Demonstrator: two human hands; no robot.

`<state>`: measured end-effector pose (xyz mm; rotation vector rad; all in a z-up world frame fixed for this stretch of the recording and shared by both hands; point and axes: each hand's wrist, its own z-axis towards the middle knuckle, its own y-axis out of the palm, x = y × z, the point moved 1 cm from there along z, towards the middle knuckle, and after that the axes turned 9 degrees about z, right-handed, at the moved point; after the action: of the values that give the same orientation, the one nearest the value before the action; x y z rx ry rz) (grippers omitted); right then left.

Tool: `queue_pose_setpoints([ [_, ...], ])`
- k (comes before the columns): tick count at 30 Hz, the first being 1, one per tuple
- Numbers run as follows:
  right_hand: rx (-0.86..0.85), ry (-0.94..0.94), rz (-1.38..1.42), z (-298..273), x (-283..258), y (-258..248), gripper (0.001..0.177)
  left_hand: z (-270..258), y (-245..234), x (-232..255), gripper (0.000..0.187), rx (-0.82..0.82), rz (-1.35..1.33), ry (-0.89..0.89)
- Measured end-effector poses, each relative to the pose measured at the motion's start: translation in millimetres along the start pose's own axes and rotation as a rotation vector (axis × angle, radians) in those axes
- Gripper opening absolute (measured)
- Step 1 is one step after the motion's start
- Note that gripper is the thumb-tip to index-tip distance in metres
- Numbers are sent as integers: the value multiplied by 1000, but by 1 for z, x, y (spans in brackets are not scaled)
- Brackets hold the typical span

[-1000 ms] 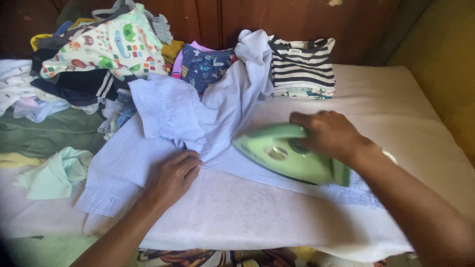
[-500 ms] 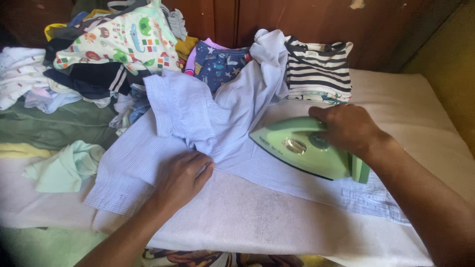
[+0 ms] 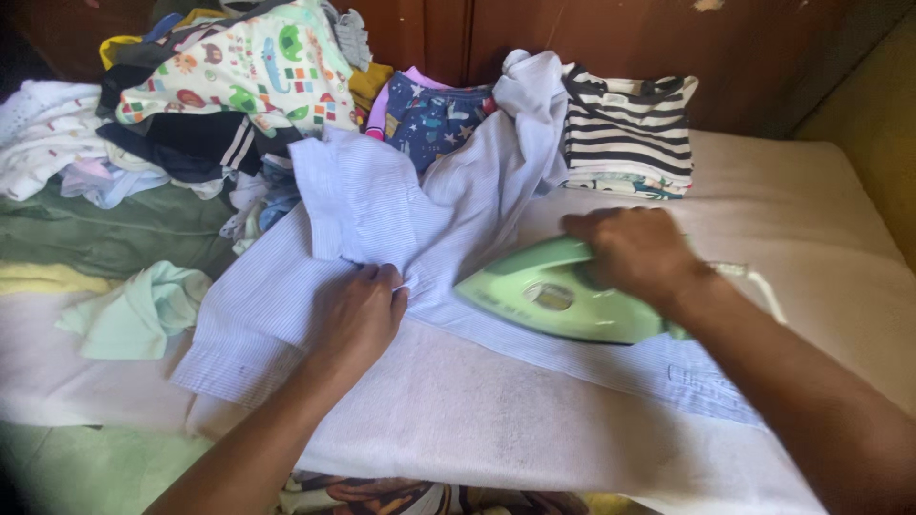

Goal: The person irons a light blue striped shirt on a bed using a green electric iron. They smooth the fabric, iron the sleeves and body, flip the shirt, and continue ironing the back and collar.

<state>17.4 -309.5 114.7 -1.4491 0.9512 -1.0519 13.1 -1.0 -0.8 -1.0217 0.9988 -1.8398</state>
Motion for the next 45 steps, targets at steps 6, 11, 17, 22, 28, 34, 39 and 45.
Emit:
queue_pose_setpoints([
  [6,-93,274,-10,3,36,-3,49,-5,-17,-4,15,96,7,39],
  [11,116,-42,-49,10,15,5,51,-3,-25,-1,14,97,-37,1],
  [17,68,-179,123,22,-51,0,48,-5,-23,-3,13,134,-69,-3],
  [22,55,-177,29,23,-28,-6,51,-5,-21,-8,14,127,-116,17],
  [28,3,62,-44,21,15,-1,41,-4,-18,-11,12,156,-94,61],
  [34,85,-143,38,32,-25,3,61,-3,-19,-11,12,107,-152,7],
  [39,-29,-169,65,28,-60,-10,53,-2,-18,-10,12,-9,-114,-65],
  [45,3,-52,133,27,-1,-14,50,-4,-19,-12,11,112,-117,62],
])
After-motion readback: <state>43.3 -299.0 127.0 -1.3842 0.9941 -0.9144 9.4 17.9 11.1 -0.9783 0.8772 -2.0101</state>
